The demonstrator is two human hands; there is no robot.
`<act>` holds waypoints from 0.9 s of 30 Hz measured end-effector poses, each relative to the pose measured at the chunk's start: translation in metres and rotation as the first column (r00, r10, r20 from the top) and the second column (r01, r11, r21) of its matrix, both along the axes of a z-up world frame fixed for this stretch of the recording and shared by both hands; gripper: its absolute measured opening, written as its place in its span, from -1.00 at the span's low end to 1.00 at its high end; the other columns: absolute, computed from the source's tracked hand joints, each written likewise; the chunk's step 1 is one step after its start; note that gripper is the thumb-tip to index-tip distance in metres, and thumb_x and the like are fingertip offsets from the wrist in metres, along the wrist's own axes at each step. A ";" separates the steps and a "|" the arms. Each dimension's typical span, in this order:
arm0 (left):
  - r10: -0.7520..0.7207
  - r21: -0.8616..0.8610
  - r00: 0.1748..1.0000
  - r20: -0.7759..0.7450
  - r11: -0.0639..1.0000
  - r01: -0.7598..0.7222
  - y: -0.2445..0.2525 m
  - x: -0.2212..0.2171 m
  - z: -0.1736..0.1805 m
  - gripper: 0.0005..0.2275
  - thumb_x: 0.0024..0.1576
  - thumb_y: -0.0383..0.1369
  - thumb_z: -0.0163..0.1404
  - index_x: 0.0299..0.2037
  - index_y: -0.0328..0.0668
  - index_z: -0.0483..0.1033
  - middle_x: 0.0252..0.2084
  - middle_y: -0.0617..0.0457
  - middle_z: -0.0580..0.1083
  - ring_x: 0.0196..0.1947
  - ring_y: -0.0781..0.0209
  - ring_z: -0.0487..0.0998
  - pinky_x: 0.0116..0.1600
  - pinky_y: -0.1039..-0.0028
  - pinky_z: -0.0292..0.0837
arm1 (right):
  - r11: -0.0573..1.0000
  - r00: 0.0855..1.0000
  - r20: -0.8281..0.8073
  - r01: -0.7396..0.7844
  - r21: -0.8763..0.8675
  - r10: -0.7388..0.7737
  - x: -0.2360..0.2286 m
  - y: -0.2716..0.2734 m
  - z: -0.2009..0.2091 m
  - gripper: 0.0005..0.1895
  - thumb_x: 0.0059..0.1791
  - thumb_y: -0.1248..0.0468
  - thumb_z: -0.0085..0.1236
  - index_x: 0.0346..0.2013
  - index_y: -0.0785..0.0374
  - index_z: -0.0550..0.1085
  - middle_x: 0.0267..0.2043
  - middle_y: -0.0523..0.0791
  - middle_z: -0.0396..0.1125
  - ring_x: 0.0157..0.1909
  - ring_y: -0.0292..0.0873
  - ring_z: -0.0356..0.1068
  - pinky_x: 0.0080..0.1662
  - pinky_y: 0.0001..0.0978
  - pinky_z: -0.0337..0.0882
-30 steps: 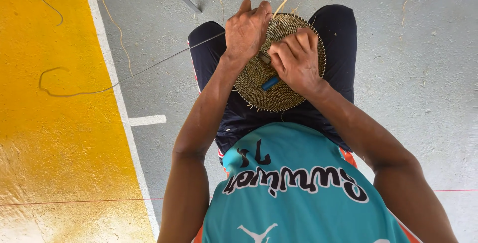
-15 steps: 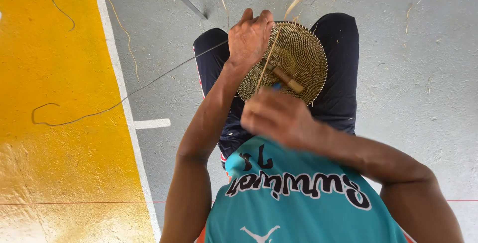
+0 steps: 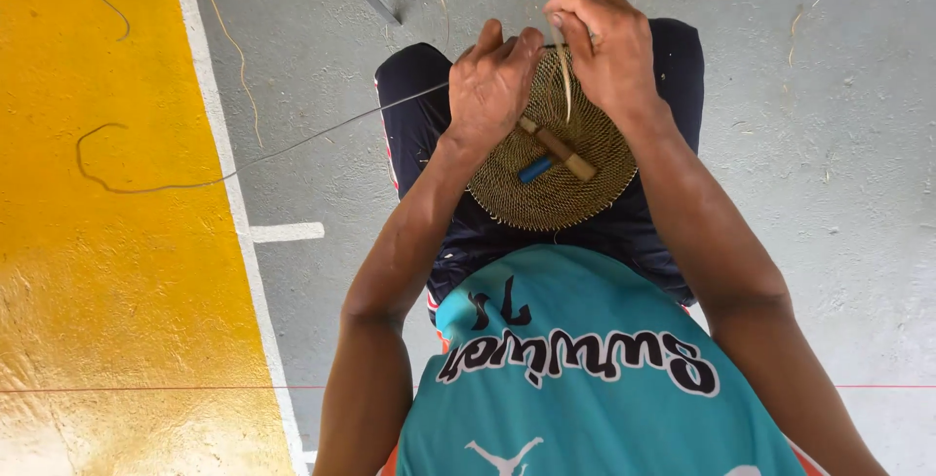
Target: Weaving a circular basket base using thin material strips.
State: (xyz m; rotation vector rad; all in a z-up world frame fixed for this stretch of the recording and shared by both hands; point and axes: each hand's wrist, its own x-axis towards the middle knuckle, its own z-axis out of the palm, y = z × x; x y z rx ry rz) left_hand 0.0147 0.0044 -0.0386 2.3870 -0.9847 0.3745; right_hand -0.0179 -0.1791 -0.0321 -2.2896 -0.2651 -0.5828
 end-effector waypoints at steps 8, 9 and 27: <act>0.001 -0.043 1.000 0.009 0.999 -0.001 -0.004 0.005 -0.006 -0.85 0.22 -0.27 0.14 -0.23 -0.13 0.49 -0.57 0.23 0.44 -0.36 0.32 0.41 -0.38 0.47 0.51 | 0.899 0.964 -0.254 0.039 0.437 0.082 -0.003 -0.018 -0.019 -0.94 0.22 0.42 0.13 -0.08 0.36 0.43 -0.18 -0.04 0.50 -0.08 -0.20 0.59 -0.02 -0.36 0.61; 0.005 -0.043 1.000 0.008 0.999 -0.004 -0.004 0.005 -0.006 -0.85 0.22 -0.27 0.14 -0.23 -0.13 0.49 -0.57 0.23 0.44 -0.36 0.32 0.41 -0.38 0.47 0.51 | 0.899 0.963 -0.256 0.036 0.437 0.085 -0.002 -0.018 -0.019 -0.94 0.22 0.42 0.13 -0.08 0.36 0.43 -0.18 -0.04 0.50 -0.08 -0.20 0.59 -0.02 -0.36 0.61; 0.019 -0.052 1.000 -0.003 0.998 -0.019 -0.003 0.003 -0.005 -0.85 0.20 -0.26 0.15 -0.22 -0.12 0.51 -0.58 0.23 0.39 -0.41 0.36 0.37 -0.42 0.51 0.47 | 0.855 0.950 -0.259 -0.015 0.518 0.174 -0.004 -0.018 -0.021 -0.94 0.21 0.41 0.12 -0.05 0.35 0.43 -0.20 -0.04 0.48 -0.09 -0.20 0.56 0.01 -0.35 0.60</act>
